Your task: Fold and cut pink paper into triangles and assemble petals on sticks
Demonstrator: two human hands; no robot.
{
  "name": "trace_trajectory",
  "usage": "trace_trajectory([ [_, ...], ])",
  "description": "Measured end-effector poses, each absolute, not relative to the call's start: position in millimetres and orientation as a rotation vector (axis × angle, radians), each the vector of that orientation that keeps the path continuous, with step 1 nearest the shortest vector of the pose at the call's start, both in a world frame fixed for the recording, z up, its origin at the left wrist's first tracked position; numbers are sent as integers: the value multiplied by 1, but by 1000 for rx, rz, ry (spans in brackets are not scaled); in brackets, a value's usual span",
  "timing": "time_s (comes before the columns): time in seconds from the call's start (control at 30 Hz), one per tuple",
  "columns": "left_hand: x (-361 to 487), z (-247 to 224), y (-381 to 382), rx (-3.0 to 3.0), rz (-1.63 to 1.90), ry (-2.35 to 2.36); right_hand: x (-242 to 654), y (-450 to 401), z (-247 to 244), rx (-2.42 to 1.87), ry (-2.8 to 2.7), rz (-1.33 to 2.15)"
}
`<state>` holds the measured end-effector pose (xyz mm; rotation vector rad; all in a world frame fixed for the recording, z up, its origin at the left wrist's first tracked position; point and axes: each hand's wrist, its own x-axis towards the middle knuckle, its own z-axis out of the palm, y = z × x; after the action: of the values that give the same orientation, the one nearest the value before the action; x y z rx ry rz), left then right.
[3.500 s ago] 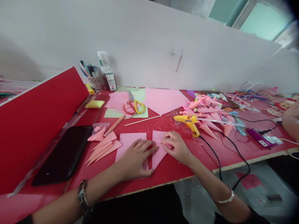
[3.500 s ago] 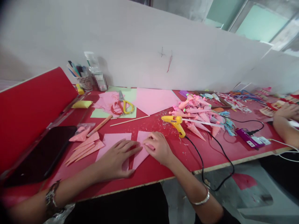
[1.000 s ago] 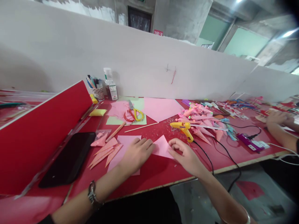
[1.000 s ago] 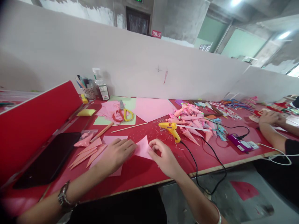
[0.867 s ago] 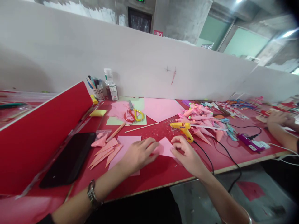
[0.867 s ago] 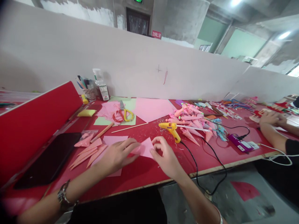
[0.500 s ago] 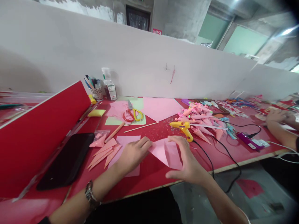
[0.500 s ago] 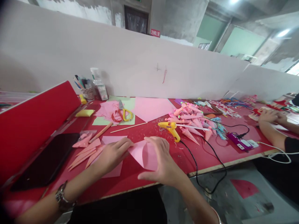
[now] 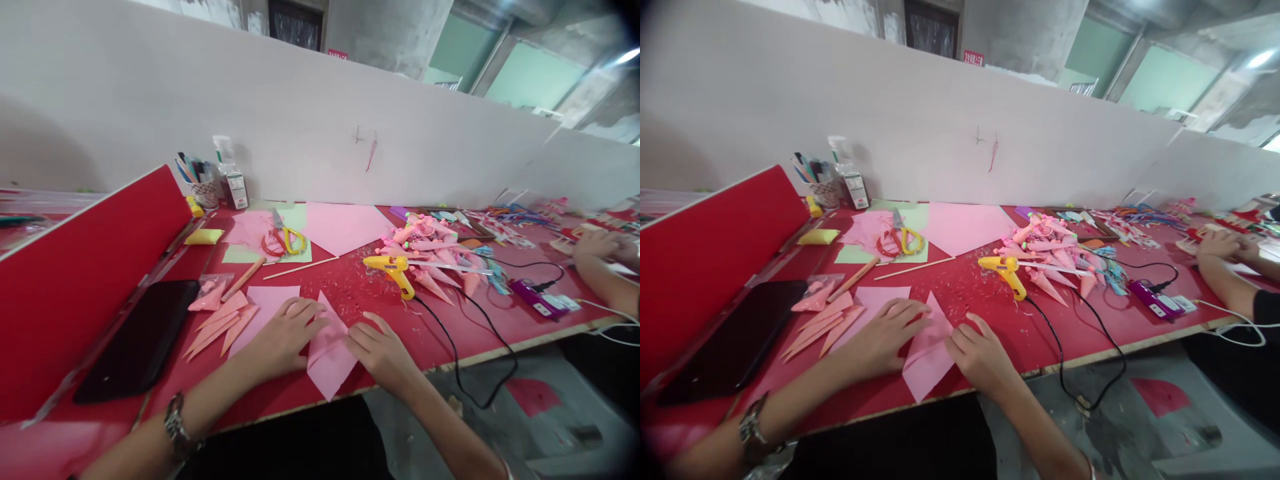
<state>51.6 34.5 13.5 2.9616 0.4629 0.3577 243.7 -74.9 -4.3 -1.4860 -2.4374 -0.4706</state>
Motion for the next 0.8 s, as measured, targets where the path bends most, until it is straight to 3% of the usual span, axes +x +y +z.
trace_trajectory([
  [0.27,38,2,13,3196,162,261,244,-81,-7,-1555,-2440,-224],
  [0.43,28,3,16,3148,245,226,248,-76,-9,-1452,-2413,96],
  [0.8,24,-7,2,3011,481,585,244,-71,-17,-1408,-2145,378],
])
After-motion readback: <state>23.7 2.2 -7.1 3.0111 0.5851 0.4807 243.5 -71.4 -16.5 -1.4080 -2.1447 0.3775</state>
